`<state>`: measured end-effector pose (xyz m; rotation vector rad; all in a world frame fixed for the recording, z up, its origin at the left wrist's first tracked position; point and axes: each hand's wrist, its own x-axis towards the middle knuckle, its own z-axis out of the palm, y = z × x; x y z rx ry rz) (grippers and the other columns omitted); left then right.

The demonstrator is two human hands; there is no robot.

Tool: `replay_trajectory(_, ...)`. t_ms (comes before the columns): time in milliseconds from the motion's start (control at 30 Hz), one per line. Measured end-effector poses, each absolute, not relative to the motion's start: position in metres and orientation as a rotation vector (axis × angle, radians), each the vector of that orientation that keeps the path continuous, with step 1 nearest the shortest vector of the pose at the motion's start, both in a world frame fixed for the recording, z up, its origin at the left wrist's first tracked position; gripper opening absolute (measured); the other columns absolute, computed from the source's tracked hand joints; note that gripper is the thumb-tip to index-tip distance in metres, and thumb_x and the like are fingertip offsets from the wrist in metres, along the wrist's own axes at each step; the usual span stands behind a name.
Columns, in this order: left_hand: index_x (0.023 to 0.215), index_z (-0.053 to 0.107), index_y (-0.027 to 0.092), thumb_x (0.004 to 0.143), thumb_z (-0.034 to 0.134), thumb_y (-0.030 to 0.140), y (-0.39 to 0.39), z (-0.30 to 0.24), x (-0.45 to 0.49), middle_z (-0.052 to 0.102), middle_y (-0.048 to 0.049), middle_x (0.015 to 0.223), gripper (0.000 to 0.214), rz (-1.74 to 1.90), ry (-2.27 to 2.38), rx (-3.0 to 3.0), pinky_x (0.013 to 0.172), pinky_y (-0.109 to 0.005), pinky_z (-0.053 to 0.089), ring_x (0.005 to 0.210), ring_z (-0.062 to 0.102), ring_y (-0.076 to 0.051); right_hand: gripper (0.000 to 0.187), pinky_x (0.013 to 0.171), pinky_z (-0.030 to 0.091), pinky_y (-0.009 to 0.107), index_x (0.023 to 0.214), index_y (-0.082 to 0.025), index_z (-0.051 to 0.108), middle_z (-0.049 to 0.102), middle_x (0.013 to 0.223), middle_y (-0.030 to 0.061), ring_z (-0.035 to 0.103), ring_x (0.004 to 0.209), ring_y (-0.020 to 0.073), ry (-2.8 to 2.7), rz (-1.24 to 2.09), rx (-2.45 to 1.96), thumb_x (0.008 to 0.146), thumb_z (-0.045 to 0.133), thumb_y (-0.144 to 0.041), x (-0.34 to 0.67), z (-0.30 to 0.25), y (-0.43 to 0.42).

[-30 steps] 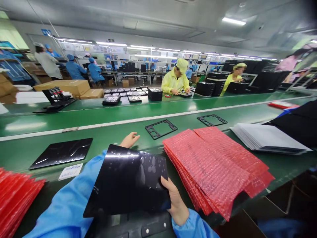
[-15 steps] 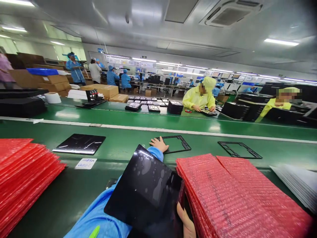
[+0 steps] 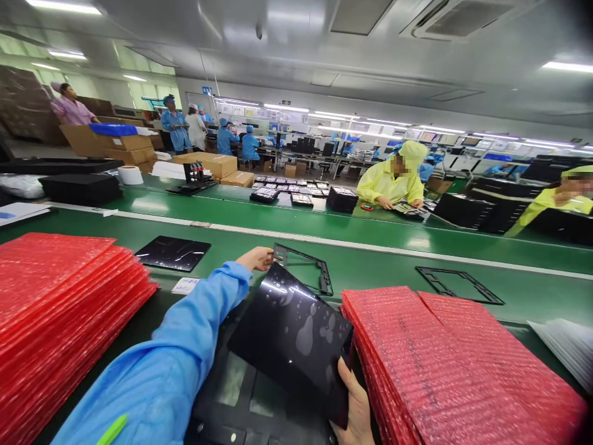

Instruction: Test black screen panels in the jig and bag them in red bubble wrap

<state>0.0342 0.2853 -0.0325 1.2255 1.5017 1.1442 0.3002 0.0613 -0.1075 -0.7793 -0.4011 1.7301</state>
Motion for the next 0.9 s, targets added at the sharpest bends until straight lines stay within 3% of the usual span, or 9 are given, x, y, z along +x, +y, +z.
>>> replay_trajectory(167,0.094,0.067,0.015,0.092,0.056,0.034,0.213,-0.033,-0.010,0.072,-0.0143,0.103,0.022,1.181,1.337,0.950,0.077,-0.033,0.058,0.095,0.069,-0.023,0.044,0.095,0.054,0.055,0.110,-0.025,0.075,0.078,0.103,0.0066,0.072,0.100,0.0339,-0.318,1.677,-0.877,0.068,0.083,-0.035,0.297,-0.111,0.062)
replay_trajectory(367,0.106,0.066,0.021,0.089,0.062,0.035,0.110,-0.032,-0.040,0.071,-0.0109,0.113,0.022,1.295,1.179,0.737,0.069,-0.027,0.059,0.098,0.070,-0.023,0.048,0.101,0.051,0.056,0.122,-0.025,0.069,0.077,0.105,0.0071,0.068,0.111,0.0333,-0.513,1.585,-0.884,0.077,0.076,-0.041,0.298,-0.116,0.059)
replay_trajectory(433,0.107,0.065,0.020,0.090,0.061,0.030,0.082,-0.036,-0.047,0.072,-0.0104,0.112,0.020,1.289,1.169,0.660,0.066,-0.025,0.059,0.094,0.072,-0.021,0.048,0.106,0.048,0.056,0.124,-0.028,0.068,0.074,0.116,0.0053,0.061,0.123,0.0327,-0.647,1.491,-0.884,0.077,0.077,-0.036,0.301,-0.113,0.051)
replay_trajectory(533,0.113,0.065,0.018,0.091,0.060,0.023,0.053,-0.048,-0.054,0.072,-0.0113,0.113,0.024,1.219,1.158,0.596,0.064,-0.025,0.061,0.090,0.073,-0.020,0.065,0.117,0.038,0.050,0.123,-0.037,0.066,0.061,0.137,-0.0046,0.040,0.142,0.0286,-0.796,1.232,-0.946,0.064,0.085,-0.015,0.305,-0.105,0.034)
replay_trajectory(633,0.118,0.065,0.018,0.090,0.060,0.020,0.039,-0.060,-0.051,0.070,-0.0139,0.119,0.028,1.080,1.130,0.584,0.060,-0.028,0.062,0.084,0.073,-0.020,0.076,0.121,0.030,0.047,0.124,-0.039,0.065,0.052,0.145,-0.0093,0.027,0.148,0.0259,-0.855,1.063,-1.016,0.058,0.086,-0.006,0.308,-0.096,0.023)
replay_trajectory(767,0.116,0.066,0.016,0.091,0.060,0.021,0.034,-0.074,-0.033,0.069,-0.0168,0.122,0.027,0.939,1.150,0.515,0.058,-0.027,0.061,0.080,0.071,-0.018,0.082,0.122,0.027,0.042,0.131,-0.035,0.060,0.050,0.148,-0.0042,0.040,0.142,0.0248,-0.992,0.918,-1.051,0.059,0.086,-0.007,0.309,-0.092,0.024)
replay_trajectory(900,0.113,0.067,0.014,0.088,0.064,0.025,0.037,-0.081,-0.020,0.069,-0.0172,0.119,0.028,0.900,1.220,0.572,0.060,-0.029,0.061,0.083,0.070,-0.020,0.082,0.119,0.032,0.041,0.136,-0.031,0.056,0.044,0.153,0.0011,0.045,0.138,0.0253,-1.036,0.839,-1.031,0.063,0.085,-0.012,0.309,-0.096,0.024)
